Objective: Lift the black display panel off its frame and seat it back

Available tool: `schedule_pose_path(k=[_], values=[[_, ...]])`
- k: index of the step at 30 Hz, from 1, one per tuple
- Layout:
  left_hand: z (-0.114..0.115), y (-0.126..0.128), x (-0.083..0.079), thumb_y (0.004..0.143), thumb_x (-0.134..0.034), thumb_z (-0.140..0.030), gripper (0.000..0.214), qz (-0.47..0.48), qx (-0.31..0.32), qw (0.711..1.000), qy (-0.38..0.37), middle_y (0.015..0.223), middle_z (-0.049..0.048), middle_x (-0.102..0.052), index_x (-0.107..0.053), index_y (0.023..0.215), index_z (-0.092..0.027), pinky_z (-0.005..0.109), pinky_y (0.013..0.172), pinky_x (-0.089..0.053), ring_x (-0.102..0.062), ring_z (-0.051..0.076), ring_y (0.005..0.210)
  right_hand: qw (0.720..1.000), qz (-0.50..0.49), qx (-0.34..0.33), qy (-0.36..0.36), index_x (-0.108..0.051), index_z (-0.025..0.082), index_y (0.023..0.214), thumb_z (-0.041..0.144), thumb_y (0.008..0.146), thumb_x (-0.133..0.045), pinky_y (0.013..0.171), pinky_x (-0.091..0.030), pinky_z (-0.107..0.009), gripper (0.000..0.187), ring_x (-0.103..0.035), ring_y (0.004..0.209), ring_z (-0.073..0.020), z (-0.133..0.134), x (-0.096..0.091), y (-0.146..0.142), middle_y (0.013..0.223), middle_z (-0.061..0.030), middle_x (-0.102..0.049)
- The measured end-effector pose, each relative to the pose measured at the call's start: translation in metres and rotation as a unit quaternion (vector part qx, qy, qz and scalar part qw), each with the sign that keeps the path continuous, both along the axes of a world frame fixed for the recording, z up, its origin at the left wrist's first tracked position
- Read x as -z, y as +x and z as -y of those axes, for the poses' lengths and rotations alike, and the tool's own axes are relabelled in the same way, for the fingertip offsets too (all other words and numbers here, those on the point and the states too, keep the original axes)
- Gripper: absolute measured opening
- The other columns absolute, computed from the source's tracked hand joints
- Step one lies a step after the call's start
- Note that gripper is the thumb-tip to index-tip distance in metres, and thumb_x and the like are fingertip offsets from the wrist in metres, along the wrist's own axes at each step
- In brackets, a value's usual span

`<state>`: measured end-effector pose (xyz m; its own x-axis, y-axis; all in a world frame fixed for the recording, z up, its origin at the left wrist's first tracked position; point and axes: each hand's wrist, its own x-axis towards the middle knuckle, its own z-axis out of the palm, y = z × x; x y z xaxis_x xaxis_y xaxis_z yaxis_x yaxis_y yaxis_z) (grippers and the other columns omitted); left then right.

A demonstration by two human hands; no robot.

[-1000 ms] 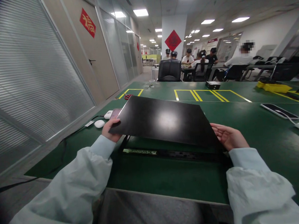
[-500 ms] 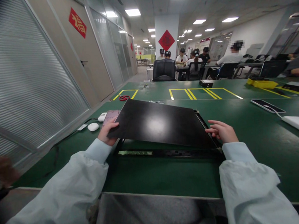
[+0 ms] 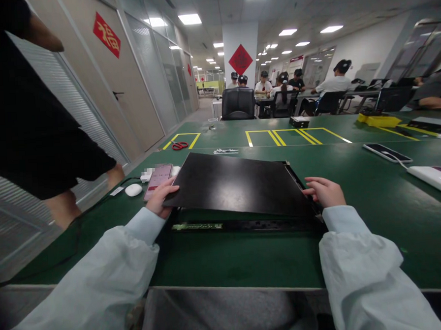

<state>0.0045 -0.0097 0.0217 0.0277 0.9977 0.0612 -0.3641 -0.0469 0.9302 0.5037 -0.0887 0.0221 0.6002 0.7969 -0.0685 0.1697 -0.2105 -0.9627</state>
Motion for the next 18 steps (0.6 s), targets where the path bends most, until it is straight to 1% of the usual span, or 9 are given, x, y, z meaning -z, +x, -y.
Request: schedule_pose_path(k=[2, 4, 6, 8, 11, 14, 18], values=[[0.000, 0.000, 0.000, 0.056, -0.092, -0.023, 0.068, 0.007, 0.007, 1.000, -0.006, 0.104, 0.0118, -0.092, -0.090, 0.124, -0.014, 0.036, 0.088, -0.066, -0.085, 0.038, 0.111, 1.000, 0.013, 0.000, 0.007, -0.084, 0.018, 0.099, 0.021, 0.075, -0.075, 0.047, -0.047, -0.023, 0.026, -0.072, 0.059, -0.0195, 0.000, 0.002, 0.002, 0.071, -0.0108, -0.080], [-0.001, 0.000, 0.002, 0.058, -0.091, -0.021, 0.073, 0.007, 0.019, 1.000, -0.019, 0.104, 0.0117, -0.092, -0.088, 0.130, -0.013, 0.035, 0.085, -0.065, -0.085, 0.037, 0.109, 0.999, 0.032, -0.001, 0.010, -0.085, 0.017, 0.098, 0.023, 0.076, -0.075, 0.048, -0.047, -0.024, 0.025, -0.068, 0.055, -0.0173, -0.001, 0.006, 0.007, 0.071, -0.0102, -0.081], [-0.002, 0.000, 0.003, 0.061, -0.089, -0.019, 0.075, 0.002, 0.032, 0.999, -0.037, 0.104, 0.0108, -0.092, -0.086, 0.136, -0.014, 0.035, 0.082, -0.065, -0.086, 0.035, 0.104, 0.998, 0.058, -0.004, 0.001, -0.086, 0.018, 0.098, 0.026, 0.077, -0.075, 0.048, -0.048, -0.025, 0.025, -0.064, 0.051, -0.0156, -0.002, 0.010, 0.013, 0.072, -0.0092, -0.081], [-0.002, 0.000, 0.003, 0.063, -0.088, -0.017, 0.075, -0.001, 0.039, 0.998, -0.048, 0.105, 0.0100, -0.092, -0.086, 0.138, -0.016, 0.035, 0.081, -0.065, -0.086, 0.034, 0.102, 0.996, 0.084, -0.009, -0.010, -0.086, 0.019, 0.098, 0.029, 0.077, -0.074, 0.049, -0.048, -0.026, 0.026, -0.063, 0.051, -0.0156, -0.004, 0.014, 0.019, 0.072, -0.0083, -0.082], [-0.001, 0.000, 0.002, 0.066, -0.089, -0.017, 0.072, -0.005, 0.044, 0.998, -0.048, 0.108, 0.0094, -0.092, -0.087, 0.139, -0.018, 0.036, 0.084, -0.067, -0.087, 0.035, 0.104, 0.994, 0.107, -0.009, -0.012, -0.086, 0.020, 0.099, 0.033, 0.078, -0.075, 0.051, -0.049, -0.026, 0.027, -0.067, 0.055, -0.0176, -0.005, 0.020, 0.026, 0.074, -0.0075, -0.083], [-0.001, 0.000, 0.002, 0.067, -0.090, -0.017, 0.071, -0.017, 0.052, 0.997, -0.046, 0.107, 0.0106, -0.092, -0.087, 0.137, -0.016, 0.037, 0.089, -0.067, -0.087, 0.035, 0.107, 0.991, 0.133, -0.008, -0.021, -0.087, 0.022, 0.100, 0.038, 0.078, -0.076, 0.053, -0.051, -0.028, 0.029, -0.069, 0.058, -0.0192, -0.005, 0.022, 0.027, 0.076, -0.0066, -0.084], [-0.002, -0.002, 0.005, 0.067, -0.093, -0.018, 0.061, -0.022, 0.069, 0.996, -0.045, 0.099, 0.0102, -0.092, -0.088, 0.127, -0.015, 0.038, 0.087, -0.068, -0.087, 0.033, 0.100, 0.982, 0.186, 0.029, -0.025, -0.087, 0.023, 0.100, 0.039, 0.078, -0.073, 0.055, -0.053, -0.030, 0.030, -0.071, 0.060, -0.0212, -0.002, 0.021, 0.021, 0.076, -0.0067, -0.084]])
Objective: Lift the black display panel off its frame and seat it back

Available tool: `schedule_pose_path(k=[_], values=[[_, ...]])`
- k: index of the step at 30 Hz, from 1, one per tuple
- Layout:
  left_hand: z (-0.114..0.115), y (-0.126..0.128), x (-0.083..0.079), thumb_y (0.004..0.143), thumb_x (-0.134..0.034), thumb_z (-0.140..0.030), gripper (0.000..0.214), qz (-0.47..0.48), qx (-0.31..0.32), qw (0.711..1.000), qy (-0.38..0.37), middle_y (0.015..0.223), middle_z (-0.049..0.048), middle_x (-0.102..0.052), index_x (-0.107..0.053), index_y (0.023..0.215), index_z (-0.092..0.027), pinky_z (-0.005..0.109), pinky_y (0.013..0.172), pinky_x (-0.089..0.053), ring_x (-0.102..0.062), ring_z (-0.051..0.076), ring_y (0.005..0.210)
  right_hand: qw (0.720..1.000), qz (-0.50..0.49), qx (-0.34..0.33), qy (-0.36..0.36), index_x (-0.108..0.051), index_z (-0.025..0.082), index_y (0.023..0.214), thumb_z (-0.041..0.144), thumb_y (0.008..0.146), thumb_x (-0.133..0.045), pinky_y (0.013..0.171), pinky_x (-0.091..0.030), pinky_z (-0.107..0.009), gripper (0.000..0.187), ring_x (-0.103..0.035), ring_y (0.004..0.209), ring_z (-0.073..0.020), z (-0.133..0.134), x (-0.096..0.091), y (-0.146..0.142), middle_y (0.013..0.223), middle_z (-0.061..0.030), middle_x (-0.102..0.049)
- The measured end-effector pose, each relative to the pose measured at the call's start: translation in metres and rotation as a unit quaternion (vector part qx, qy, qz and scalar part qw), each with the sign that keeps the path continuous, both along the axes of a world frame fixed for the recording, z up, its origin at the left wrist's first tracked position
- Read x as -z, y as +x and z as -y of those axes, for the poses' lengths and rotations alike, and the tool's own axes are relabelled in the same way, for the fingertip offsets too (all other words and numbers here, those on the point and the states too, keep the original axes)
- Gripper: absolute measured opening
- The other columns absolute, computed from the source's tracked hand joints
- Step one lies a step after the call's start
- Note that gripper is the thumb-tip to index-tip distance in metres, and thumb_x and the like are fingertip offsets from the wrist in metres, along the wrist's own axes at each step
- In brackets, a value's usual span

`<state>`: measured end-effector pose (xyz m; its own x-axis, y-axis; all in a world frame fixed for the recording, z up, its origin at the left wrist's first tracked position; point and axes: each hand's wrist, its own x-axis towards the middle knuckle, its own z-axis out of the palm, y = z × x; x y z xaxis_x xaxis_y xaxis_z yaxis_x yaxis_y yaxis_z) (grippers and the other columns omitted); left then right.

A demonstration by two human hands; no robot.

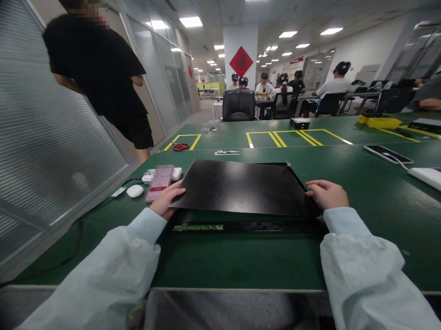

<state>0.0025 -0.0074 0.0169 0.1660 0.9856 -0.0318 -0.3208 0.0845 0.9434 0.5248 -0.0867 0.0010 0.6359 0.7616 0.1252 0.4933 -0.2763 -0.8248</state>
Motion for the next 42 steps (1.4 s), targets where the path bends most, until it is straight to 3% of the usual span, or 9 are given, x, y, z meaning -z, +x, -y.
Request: schedule_pose_path(k=[7, 14, 24, 33, 38, 42], values=[[-0.002, -0.002, 0.005, 0.063, -0.101, -0.017, 0.053, 0.010, 0.011, 1.000, -0.014, 0.093, 0.0107, -0.090, -0.087, 0.114, -0.014, 0.037, 0.083, -0.068, -0.088, 0.031, 0.093, 0.999, 0.036, -0.021, -0.032, -0.088, 0.026, 0.100, 0.037, 0.078, -0.075, 0.060, -0.061, -0.035, 0.027, -0.068, 0.056, -0.0203, 0.003, -0.005, 0.000, 0.080, -0.0047, -0.085], [-0.003, -0.002, 0.007, 0.060, -0.103, -0.016, 0.057, 0.015, -0.001, 1.000, -0.018, 0.093, 0.0108, -0.090, -0.086, 0.114, -0.014, 0.040, 0.086, -0.069, -0.088, 0.032, 0.094, 0.994, 0.051, 0.018, -0.094, -0.090, 0.024, 0.102, 0.038, 0.082, -0.071, 0.064, -0.056, -0.036, 0.031, -0.066, 0.058, -0.0209, 0.006, -0.020, -0.019, 0.084, -0.0057, -0.087], [0.000, 0.001, 0.006, 0.058, -0.102, -0.013, 0.050, 0.028, -0.014, 0.999, -0.005, 0.096, 0.0110, -0.090, -0.086, 0.105, -0.014, 0.040, 0.088, -0.067, -0.087, 0.034, 0.099, 0.993, 0.102, -0.011, -0.053, -0.090, 0.024, 0.110, 0.047, 0.086, -0.065, 0.073, -0.056, -0.040, 0.041, -0.069, 0.061, -0.0225, 0.012, -0.007, -0.017, 0.089, -0.0056, -0.088], [-0.002, 0.001, 0.008, 0.054, -0.102, -0.015, 0.058, 0.017, -0.018, 1.000, 0.000, 0.098, 0.0133, -0.090, -0.086, 0.110, -0.013, 0.044, 0.094, -0.068, -0.087, 0.037, 0.106, 0.992, 0.108, 0.004, -0.063, -0.089, 0.025, 0.101, 0.044, 0.082, -0.065, 0.072, -0.056, -0.040, 0.036, -0.068, 0.059, -0.0227, 0.007, -0.007, -0.015, 0.085, -0.0059, -0.087], [-0.002, 0.002, 0.009, 0.053, -0.103, -0.015, 0.061, 0.016, -0.019, 1.000, 0.004, 0.101, 0.0143, -0.090, -0.085, 0.112, -0.012, 0.044, 0.097, -0.067, -0.086, 0.038, 0.111, 0.996, 0.062, -0.046, -0.040, -0.088, 0.023, 0.108, 0.042, 0.084, -0.060, 0.065, -0.052, -0.037, 0.041, -0.061, 0.055, -0.0196, 0.013, -0.010, -0.024, 0.086, -0.0069, -0.087], [-0.001, 0.002, 0.007, 0.054, -0.103, -0.014, 0.057, 0.016, -0.023, 1.000, 0.009, 0.102, 0.0137, -0.090, -0.085, 0.108, -0.014, 0.045, 0.101, -0.067, -0.085, 0.038, 0.114, 0.997, 0.081, -0.011, -0.014, -0.089, 0.023, 0.107, 0.040, 0.083, -0.063, 0.072, -0.057, -0.036, 0.039, -0.066, 0.062, -0.0191, 0.017, -0.015, -0.028, 0.096, -0.0068, -0.089]])
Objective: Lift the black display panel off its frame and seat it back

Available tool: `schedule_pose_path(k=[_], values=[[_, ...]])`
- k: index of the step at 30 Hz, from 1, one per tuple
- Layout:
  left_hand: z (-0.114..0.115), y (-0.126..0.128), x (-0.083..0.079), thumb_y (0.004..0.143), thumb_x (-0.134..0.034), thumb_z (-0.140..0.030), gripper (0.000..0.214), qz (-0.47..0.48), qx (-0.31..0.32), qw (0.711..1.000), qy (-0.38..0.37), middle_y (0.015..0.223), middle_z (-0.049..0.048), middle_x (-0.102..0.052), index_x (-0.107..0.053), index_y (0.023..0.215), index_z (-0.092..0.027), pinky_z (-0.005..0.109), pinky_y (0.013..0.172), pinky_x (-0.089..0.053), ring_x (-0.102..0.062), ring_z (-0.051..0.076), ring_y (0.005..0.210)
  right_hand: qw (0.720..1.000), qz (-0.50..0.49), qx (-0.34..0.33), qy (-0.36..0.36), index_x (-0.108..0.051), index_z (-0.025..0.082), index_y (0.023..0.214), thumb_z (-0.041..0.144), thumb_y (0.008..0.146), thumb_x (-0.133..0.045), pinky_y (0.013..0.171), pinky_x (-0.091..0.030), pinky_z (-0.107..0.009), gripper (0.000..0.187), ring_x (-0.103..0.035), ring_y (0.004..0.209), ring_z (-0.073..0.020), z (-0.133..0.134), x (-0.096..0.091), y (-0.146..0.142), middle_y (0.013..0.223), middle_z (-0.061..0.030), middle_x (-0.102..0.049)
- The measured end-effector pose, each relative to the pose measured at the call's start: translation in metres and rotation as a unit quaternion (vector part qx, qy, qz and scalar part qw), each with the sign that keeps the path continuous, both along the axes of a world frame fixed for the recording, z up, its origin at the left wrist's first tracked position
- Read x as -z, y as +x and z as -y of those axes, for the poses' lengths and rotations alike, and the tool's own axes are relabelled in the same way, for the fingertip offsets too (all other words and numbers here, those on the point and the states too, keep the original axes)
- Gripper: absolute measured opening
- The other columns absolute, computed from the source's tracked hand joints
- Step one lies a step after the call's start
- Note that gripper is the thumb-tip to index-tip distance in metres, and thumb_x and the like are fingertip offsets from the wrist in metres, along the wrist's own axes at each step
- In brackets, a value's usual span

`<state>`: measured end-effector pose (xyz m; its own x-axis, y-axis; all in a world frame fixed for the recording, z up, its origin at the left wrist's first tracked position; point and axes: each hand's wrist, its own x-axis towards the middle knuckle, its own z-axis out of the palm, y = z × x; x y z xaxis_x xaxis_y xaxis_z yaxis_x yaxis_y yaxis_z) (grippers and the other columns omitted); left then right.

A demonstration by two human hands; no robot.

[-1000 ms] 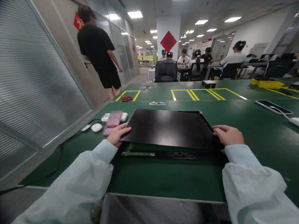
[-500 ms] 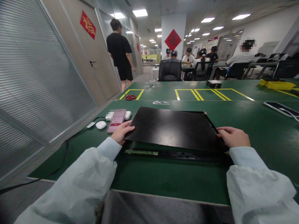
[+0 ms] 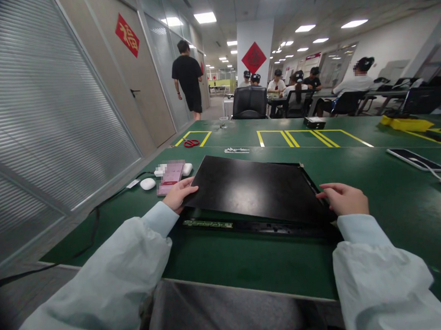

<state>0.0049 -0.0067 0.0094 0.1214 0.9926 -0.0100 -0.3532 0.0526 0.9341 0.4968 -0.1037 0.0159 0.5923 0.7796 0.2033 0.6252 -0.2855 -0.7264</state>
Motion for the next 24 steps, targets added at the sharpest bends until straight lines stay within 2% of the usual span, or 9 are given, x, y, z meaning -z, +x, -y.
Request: schedule_pose_path(k=[4, 8, 11, 14, 18, 24], values=[[0.001, 0.000, -0.001, 0.053, -0.104, -0.015, 0.057, 0.001, 0.004, 1.000, 0.004, 0.101, 0.0124, -0.091, -0.085, 0.107, -0.014, 0.045, 0.101, -0.066, -0.086, 0.037, 0.112, 1.000, 0.003, -0.004, -0.012, -0.089, 0.024, 0.106, 0.041, 0.084, -0.065, 0.069, -0.056, -0.035, 0.037, -0.065, 0.061, -0.0178, 0.000, 0.003, 0.002, 0.099, -0.0064, -0.090], [0.000, -0.001, 0.000, 0.053, -0.106, -0.017, 0.059, -0.002, 0.007, 1.000, 0.009, 0.101, 0.0137, -0.090, -0.085, 0.108, -0.014, 0.048, 0.105, -0.066, -0.085, 0.039, 0.115, 0.999, -0.027, -0.020, -0.023, -0.088, 0.024, 0.113, 0.046, 0.087, -0.064, 0.060, -0.053, -0.033, 0.041, -0.064, 0.057, -0.0161, -0.006, 0.007, 0.009, 0.106, -0.0078, -0.090], [-0.001, -0.002, 0.001, 0.051, -0.108, -0.020, 0.063, -0.014, 0.008, 1.000, 0.005, 0.105, 0.0144, -0.091, -0.085, 0.110, -0.013, 0.050, 0.108, -0.066, -0.085, 0.041, 0.119, 0.997, -0.046, -0.008, -0.067, -0.088, 0.024, 0.112, 0.043, 0.085, -0.068, 0.057, -0.054, -0.034, 0.039, -0.064, 0.054, -0.0161, -0.013, 0.004, 0.014, 0.109, -0.0080, -0.090], [-0.003, -0.003, 0.002, 0.051, -0.108, -0.022, 0.067, -0.029, 0.007, 1.000, 0.006, 0.108, 0.0138, -0.091, -0.084, 0.114, -0.014, 0.052, 0.111, -0.065, -0.084, 0.041, 0.123, 0.994, -0.053, -0.008, -0.097, -0.090, 0.024, 0.109, 0.037, 0.083, -0.070, 0.059, -0.057, -0.036, 0.035, -0.065, 0.052, -0.0172, -0.016, -0.001, 0.015, 0.102, -0.0076, -0.089], [-0.003, -0.004, 0.003, 0.052, -0.109, -0.022, 0.072, -0.033, -0.011, 0.999, 0.000, 0.108, 0.0124, -0.091, -0.083, 0.118, -0.015, 0.051, 0.111, -0.066, -0.086, 0.037, 0.117, 0.993, -0.071, -0.002, -0.094, -0.091, 0.023, 0.105, 0.035, 0.082, -0.071, 0.056, -0.055, -0.035, 0.034, -0.062, 0.049, -0.0173, -0.015, -0.004, 0.012, 0.091, -0.0081, -0.087], [-0.004, -0.004, 0.002, 0.050, -0.110, -0.023, 0.075, -0.038, -0.006, 0.999, 0.003, 0.115, 0.0162, -0.091, -0.082, 0.118, -0.013, 0.054, 0.117, -0.063, -0.084, 0.040, 0.125, 0.993, -0.089, 0.006, -0.075, -0.090, 0.023, 0.098, 0.032, 0.077, -0.069, 0.053, -0.053, -0.034, 0.031, -0.059, 0.046, -0.0146, -0.016, -0.001, 0.012, 0.103, -0.0083, -0.090]])
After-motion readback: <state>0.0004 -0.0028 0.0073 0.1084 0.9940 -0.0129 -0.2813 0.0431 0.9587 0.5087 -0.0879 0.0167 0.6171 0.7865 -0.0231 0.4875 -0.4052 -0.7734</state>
